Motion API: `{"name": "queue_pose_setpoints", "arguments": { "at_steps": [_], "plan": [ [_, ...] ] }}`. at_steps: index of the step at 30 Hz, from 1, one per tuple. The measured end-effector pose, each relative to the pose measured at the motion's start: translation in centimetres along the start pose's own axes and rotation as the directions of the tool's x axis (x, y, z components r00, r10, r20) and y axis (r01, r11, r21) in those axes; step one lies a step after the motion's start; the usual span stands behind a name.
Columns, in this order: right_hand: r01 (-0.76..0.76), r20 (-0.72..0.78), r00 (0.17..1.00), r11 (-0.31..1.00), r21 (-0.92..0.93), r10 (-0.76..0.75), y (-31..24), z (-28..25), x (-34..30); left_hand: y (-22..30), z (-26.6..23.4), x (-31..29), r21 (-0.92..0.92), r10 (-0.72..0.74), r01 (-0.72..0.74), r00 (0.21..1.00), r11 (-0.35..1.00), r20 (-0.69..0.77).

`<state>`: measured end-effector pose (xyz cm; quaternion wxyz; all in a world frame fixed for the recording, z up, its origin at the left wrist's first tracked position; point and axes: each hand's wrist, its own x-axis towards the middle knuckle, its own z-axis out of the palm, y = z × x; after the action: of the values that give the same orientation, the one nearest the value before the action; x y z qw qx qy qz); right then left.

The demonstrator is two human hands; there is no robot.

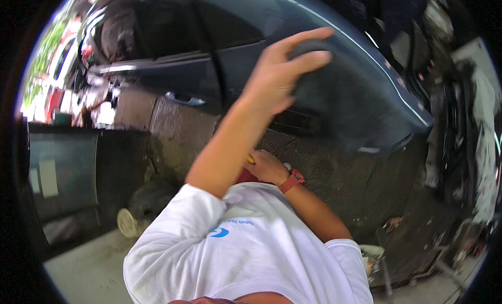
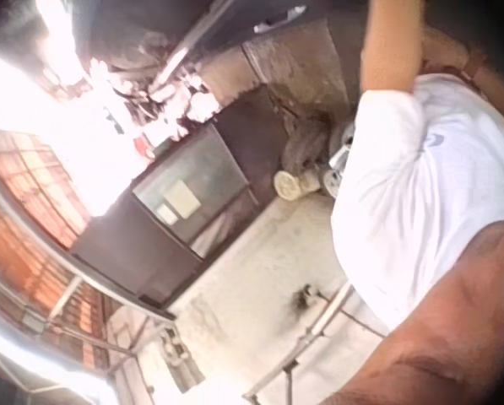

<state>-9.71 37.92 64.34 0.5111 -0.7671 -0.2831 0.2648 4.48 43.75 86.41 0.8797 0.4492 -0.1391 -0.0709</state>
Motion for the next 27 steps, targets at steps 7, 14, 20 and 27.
{"name": "queue_pose_setpoints", "arguments": {
  "at_steps": [7,14,20,27],
  "plan": [
    [-0.309,0.053,0.951,0.946,0.095,0.305,-5.3,3.0,8.1,10.1,-23.1,-26.4,-0.266,0.152,-0.482,0.667,0.835,-0.73],
    [-0.335,-0.005,0.941,0.93,0.151,0.339,-9.0,5.2,18.4,-4.4,-44.3,-36.0,-0.228,-0.164,-0.557,0.162,0.799,-0.973],
    [-0.445,-0.087,0.887,0.889,0.107,0.454,-10.9,7.3,21.4,-0.6,-45.1,-23.4,0.414,0.515,-0.347,0.282,0.841,-0.81],
    [-0.567,-0.083,0.821,0.824,0.001,0.565,-13.6,11.1,22.2,1.5,-55.8,-19.3,0.958,0.573,0.285,0.79,-0.028,-0.218]
  ]
}}
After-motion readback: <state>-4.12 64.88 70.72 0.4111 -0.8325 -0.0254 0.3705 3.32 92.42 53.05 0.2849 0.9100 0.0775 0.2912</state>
